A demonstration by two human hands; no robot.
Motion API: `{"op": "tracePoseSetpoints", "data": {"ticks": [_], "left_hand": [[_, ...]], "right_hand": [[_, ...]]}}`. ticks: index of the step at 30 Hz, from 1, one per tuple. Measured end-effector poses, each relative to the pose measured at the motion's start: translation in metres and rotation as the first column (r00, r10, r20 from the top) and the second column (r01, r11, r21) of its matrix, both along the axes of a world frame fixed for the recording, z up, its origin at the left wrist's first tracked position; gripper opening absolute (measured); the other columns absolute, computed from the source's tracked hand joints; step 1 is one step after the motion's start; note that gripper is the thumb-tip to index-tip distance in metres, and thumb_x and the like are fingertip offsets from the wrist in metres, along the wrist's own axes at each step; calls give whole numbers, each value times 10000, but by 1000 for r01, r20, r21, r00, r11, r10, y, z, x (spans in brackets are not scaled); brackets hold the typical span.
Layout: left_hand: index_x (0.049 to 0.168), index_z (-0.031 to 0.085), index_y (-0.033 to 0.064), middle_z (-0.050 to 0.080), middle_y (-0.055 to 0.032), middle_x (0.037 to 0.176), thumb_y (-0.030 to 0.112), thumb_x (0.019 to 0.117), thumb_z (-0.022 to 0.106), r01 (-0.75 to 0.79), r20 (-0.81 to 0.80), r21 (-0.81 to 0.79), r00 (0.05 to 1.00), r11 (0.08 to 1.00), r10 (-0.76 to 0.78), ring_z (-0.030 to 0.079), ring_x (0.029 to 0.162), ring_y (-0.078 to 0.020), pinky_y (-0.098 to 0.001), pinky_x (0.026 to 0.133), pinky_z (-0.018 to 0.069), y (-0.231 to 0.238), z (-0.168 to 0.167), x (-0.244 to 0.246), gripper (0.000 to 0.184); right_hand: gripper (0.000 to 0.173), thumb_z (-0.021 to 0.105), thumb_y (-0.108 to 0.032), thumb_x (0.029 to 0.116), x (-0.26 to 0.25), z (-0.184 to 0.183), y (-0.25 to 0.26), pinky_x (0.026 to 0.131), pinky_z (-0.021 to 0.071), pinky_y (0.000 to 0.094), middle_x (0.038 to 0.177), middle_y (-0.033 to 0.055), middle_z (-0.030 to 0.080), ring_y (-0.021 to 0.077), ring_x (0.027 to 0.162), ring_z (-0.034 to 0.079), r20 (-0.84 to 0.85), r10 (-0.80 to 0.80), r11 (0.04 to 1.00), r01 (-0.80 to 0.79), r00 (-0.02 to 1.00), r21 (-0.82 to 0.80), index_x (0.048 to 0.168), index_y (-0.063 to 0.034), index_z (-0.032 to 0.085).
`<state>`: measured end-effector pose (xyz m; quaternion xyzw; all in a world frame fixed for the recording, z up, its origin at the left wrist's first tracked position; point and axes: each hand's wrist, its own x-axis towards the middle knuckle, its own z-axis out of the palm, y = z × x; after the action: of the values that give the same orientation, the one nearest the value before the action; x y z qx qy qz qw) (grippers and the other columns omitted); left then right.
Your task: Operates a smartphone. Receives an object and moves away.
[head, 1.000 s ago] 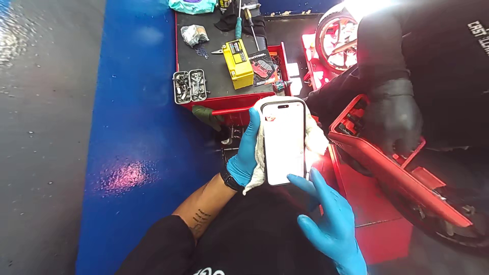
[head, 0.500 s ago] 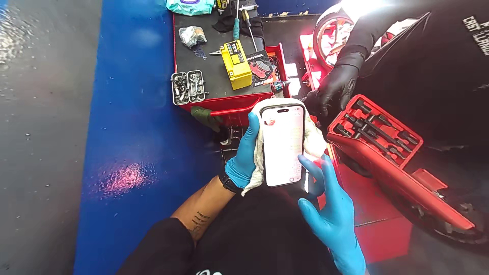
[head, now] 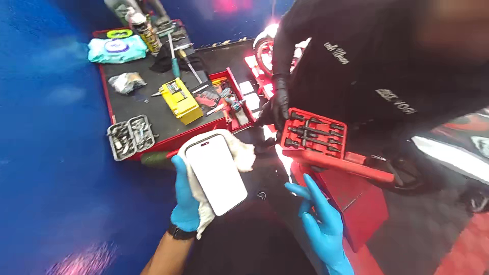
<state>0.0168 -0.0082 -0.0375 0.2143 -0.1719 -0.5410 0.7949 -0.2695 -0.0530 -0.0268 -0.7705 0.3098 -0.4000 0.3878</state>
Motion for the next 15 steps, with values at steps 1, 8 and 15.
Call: {"op": "tracePoseSetpoints", "data": {"ticks": [1, 8, 15], "left_hand": [[1316, 658, 201, 721, -27, 1235, 627, 981, 484, -16, 38, 23, 999, 1000, 15, 686, 1146, -135, -359, 973, 586, 0, -3, 1, 569], [1319, 657, 223, 721, -2, 1236, 635, 967, 509, -64, 159, 87, 986, 994, 49, 685, 1143, -110, -327, 959, 589, -5, -17, -2, 562], [1279, 678, 258, 733, 44, 1205, 657, 955, 491, -159, 233, 124, 964, 979, 127, 687, 1122, -65, -287, 947, 587, -11, -5, -26, 547]], "right_hand": [[580, 513, -323, 1040, -8, -2, -2, 600, 472, 147, 1257, -6, 727, 4, 725, 610, 8, -40, 999, 40, 999, 7, 1584, -167, 389], [465, 495, -324, 1068, -51, -6, -8, 597, 494, 142, 1212, -5, 742, -5, 724, 629, 55, -222, 975, 219, 974, 43, 1506, -170, 517], [437, 507, -264, 1052, -76, -7, -17, 597, 489, 131, 1229, 7, 734, -9, 751, 633, 92, -192, 981, 187, 977, 53, 1470, -145, 555]]}}
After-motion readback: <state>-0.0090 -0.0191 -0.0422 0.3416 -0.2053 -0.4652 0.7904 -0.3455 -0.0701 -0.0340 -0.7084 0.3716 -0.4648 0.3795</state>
